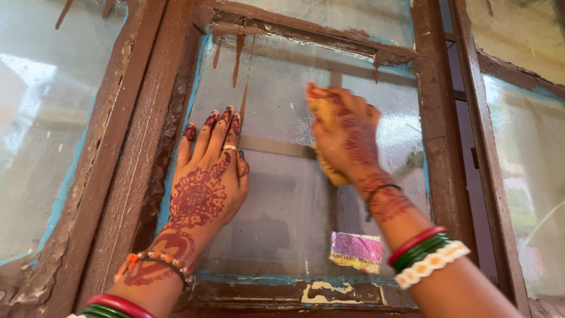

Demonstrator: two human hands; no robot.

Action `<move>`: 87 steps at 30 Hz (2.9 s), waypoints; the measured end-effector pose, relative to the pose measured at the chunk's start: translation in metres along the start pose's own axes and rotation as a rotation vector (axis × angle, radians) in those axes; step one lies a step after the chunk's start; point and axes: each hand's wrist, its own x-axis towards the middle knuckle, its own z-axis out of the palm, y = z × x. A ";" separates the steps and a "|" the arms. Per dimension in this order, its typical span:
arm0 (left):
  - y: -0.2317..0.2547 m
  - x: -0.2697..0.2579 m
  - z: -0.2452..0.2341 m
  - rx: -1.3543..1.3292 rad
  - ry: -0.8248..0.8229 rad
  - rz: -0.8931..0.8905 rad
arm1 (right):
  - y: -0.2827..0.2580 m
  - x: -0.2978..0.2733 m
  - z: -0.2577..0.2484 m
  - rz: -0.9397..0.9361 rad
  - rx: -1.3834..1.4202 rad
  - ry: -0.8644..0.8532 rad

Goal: The person cleans a window by spraying it with a cleaning liquid and wiping it with a cloth.

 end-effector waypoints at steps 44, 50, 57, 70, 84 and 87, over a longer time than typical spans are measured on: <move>-0.031 0.007 -0.003 0.038 -0.067 0.053 | -0.003 0.054 0.045 0.026 0.003 0.135; -0.031 0.005 -0.003 0.058 -0.045 0.063 | 0.047 0.008 -0.017 0.412 0.064 0.031; -0.028 0.004 -0.002 0.046 -0.028 0.052 | 0.030 -0.096 -0.069 0.413 -0.158 0.011; -0.024 0.001 -0.005 -0.036 0.061 0.035 | 0.020 -0.109 -0.066 0.372 -0.232 0.029; -0.027 0.001 -0.005 -0.044 0.065 0.067 | -0.032 0.027 0.029 0.286 -0.176 0.098; -0.026 0.000 -0.010 -0.094 0.050 0.039 | -0.062 0.025 0.028 0.230 -0.092 0.053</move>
